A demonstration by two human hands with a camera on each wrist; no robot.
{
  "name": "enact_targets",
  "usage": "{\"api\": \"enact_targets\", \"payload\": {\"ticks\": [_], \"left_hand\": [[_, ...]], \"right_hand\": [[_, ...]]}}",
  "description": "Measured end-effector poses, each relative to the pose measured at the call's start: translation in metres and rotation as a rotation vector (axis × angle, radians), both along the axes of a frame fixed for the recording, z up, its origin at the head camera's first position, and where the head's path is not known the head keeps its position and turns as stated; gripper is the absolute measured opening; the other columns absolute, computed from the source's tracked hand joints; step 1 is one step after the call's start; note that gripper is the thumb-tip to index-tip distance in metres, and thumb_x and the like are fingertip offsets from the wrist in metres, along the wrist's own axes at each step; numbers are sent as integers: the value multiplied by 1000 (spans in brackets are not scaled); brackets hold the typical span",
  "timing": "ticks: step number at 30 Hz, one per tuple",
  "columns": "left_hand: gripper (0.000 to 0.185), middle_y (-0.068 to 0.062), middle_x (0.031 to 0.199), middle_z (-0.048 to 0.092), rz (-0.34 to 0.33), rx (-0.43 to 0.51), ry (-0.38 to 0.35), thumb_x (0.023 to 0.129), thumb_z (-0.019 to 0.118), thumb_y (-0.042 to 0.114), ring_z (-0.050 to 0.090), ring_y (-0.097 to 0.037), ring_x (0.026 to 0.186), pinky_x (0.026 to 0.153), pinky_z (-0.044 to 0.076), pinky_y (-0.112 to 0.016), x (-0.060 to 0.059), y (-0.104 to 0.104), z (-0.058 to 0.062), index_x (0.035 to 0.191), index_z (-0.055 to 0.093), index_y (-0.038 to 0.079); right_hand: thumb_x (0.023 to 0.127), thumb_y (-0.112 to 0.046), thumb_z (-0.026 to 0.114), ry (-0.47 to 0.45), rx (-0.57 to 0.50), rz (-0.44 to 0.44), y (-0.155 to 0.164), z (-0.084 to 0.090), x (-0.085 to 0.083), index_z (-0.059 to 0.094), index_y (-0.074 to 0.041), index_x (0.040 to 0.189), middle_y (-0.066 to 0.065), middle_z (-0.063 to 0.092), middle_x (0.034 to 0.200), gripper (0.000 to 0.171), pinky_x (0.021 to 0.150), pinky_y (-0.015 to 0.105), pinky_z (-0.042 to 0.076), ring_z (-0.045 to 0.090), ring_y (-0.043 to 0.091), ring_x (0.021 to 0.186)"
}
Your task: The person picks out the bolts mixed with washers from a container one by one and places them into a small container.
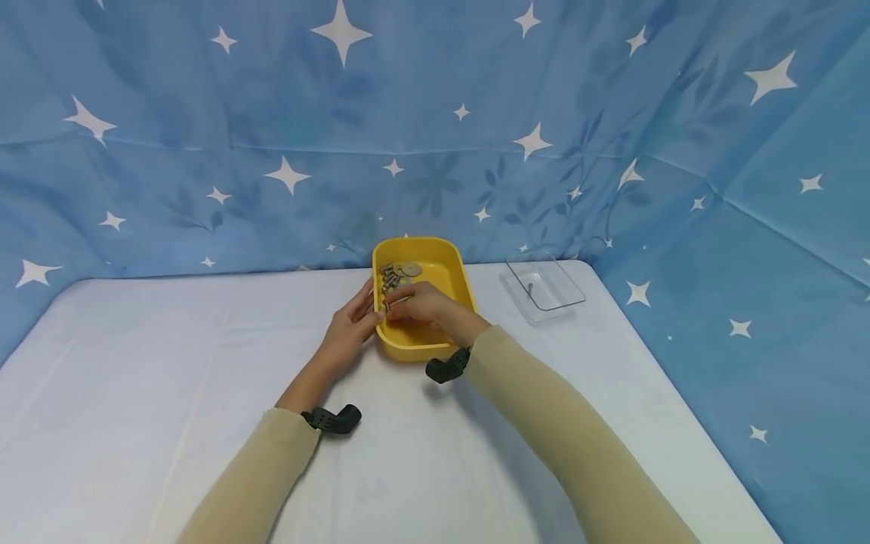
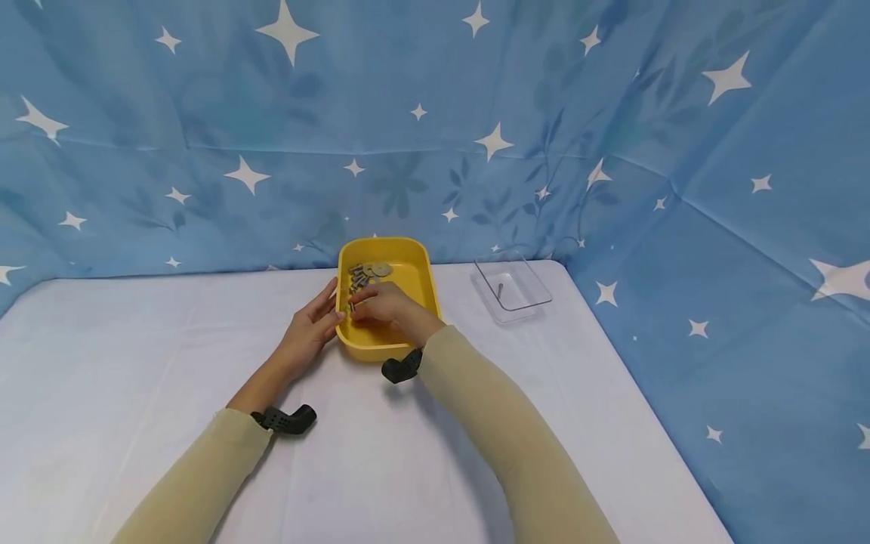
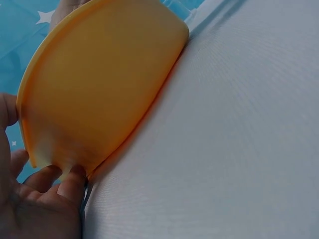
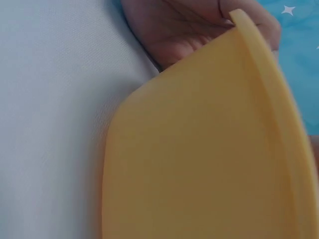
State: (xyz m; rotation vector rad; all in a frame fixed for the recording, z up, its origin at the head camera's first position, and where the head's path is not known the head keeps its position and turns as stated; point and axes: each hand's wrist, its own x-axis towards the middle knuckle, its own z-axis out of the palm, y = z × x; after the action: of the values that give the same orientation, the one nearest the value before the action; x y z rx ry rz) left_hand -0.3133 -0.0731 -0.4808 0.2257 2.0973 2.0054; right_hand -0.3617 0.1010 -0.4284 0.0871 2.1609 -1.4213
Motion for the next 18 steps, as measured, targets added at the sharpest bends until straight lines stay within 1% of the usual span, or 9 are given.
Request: {"api": "enact_targets", "payload": {"ticks": [4, 8, 12, 15, 17, 18], "left_hand": [[70, 2, 168, 27, 5, -2, 4, 102, 55, 25, 34, -20, 152, 120, 39, -43, -1, 1, -1, 159, 21, 44], [70, 1, 168, 26, 12, -19, 10, 101, 55, 25, 33, -20, 153, 119, 39, -43, 0, -2, -1, 160, 20, 43], [71, -1, 168, 27, 21, -26, 20, 101, 55, 25, 33, -22, 153, 119, 38, -44, 2, -5, -1, 161, 20, 41], [71, -2, 168, 27, 10, -16, 23, 101, 55, 25, 34, -22, 153, 119, 38, -43, 1, -4, -2, 161, 20, 40], [71, -2, 168, 27, 2, -7, 25, 101, 55, 25, 34, -22, 153, 118, 39, -41, 1, -1, -1, 161, 20, 40], [70, -2, 168, 27, -3, -4, 22, 101, 55, 25, 34, -21, 153, 118, 39, -41, 0, 0, -1, 160, 20, 40]], "right_hand": [[93, -9, 71, 17, 11, 21, 10, 6, 4, 69, -8, 130, 14, 64, 129, 37, 99, 28, 56, 66, 16, 96], [94, -9, 70, 36, 2, 46, 17, 13, 6, 69, -8, 131, 12, 64, 130, 37, 96, 26, 55, 64, 16, 97], [94, -8, 70, 34, -27, 63, 24, 20, 7, 67, -6, 132, 11, 67, 126, 38, 92, 25, 58, 66, 15, 94], [94, -7, 70, 36, -49, 61, 33, 27, 9, 65, -5, 134, 13, 68, 123, 40, 96, 30, 59, 69, 18, 99], [94, -7, 69, 43, -64, 59, 42, 31, 10, 64, -5, 135, 14, 67, 125, 41, 101, 35, 58, 70, 23, 107], [95, -6, 68, 45, -81, 59, 47, 33, 11, 63, -4, 135, 16, 66, 129, 41, 104, 38, 56, 69, 27, 113]]}}
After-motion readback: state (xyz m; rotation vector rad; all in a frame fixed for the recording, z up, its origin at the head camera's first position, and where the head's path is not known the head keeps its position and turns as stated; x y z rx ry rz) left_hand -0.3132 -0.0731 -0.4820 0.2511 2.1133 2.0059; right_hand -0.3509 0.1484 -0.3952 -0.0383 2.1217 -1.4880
